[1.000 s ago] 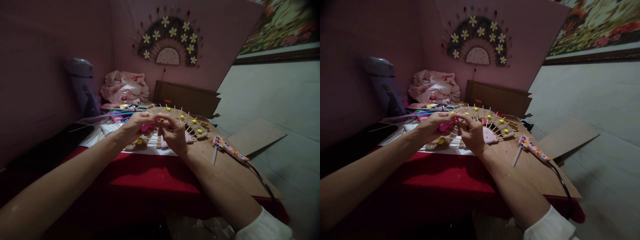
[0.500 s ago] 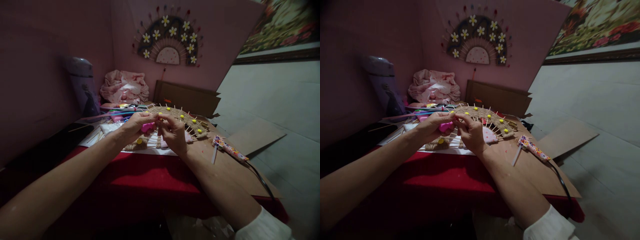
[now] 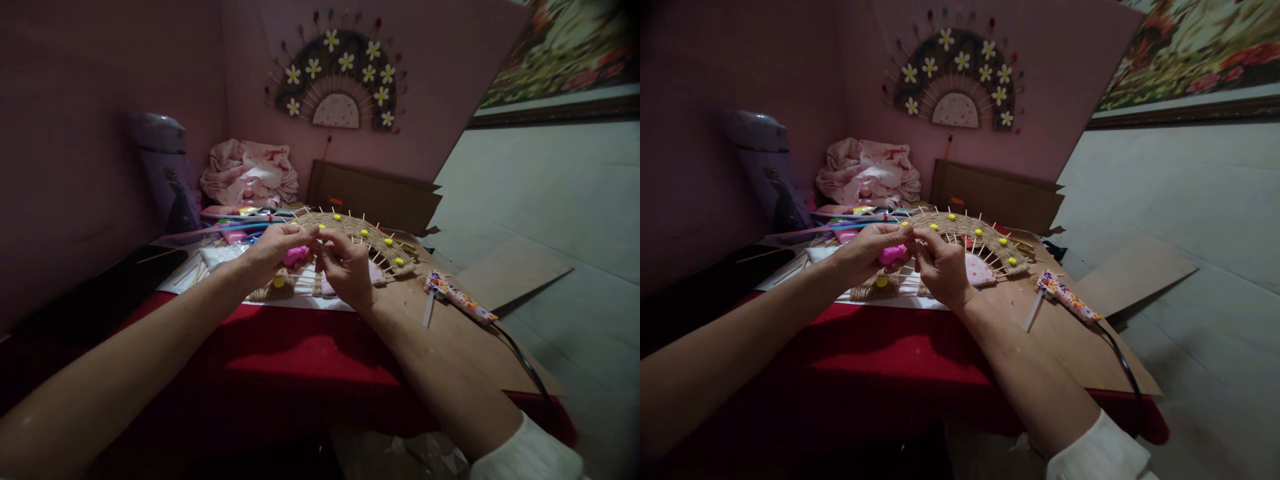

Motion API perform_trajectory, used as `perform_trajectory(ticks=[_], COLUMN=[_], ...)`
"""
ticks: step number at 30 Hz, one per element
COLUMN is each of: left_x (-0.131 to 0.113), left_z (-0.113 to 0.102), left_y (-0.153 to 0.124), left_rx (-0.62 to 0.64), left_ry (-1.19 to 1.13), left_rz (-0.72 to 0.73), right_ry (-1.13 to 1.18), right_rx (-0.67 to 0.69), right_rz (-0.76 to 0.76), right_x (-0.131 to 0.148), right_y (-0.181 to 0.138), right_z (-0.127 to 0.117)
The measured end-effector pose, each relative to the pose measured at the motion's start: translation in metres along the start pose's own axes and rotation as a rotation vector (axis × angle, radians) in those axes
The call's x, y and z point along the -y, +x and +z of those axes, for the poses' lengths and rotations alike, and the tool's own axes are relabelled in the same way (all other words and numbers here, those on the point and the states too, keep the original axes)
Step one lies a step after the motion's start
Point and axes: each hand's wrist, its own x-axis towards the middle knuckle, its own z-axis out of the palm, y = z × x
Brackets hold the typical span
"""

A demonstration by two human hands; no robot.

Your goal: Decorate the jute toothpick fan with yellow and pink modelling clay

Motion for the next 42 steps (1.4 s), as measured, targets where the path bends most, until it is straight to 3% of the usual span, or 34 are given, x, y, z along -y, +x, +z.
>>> perform_trajectory(ticks=[28,42], left_x=[0.0031,-0.0004], left_z=[0.0002,0.0035], left_y=[0.0036,-0.0012], left_rx=[-0.078,-0.037], left_ry=[0.462,0.141], left_rz=[-0.054,0.004], right_ry=[-0.233,-0.118], right_rx=[0.211,0.082], right_rz=[0.145,0.069], right_x=[0.0022,-0.0024], right_y=[0.0026,0.0016], right_z=[-0.0003,0.0002])
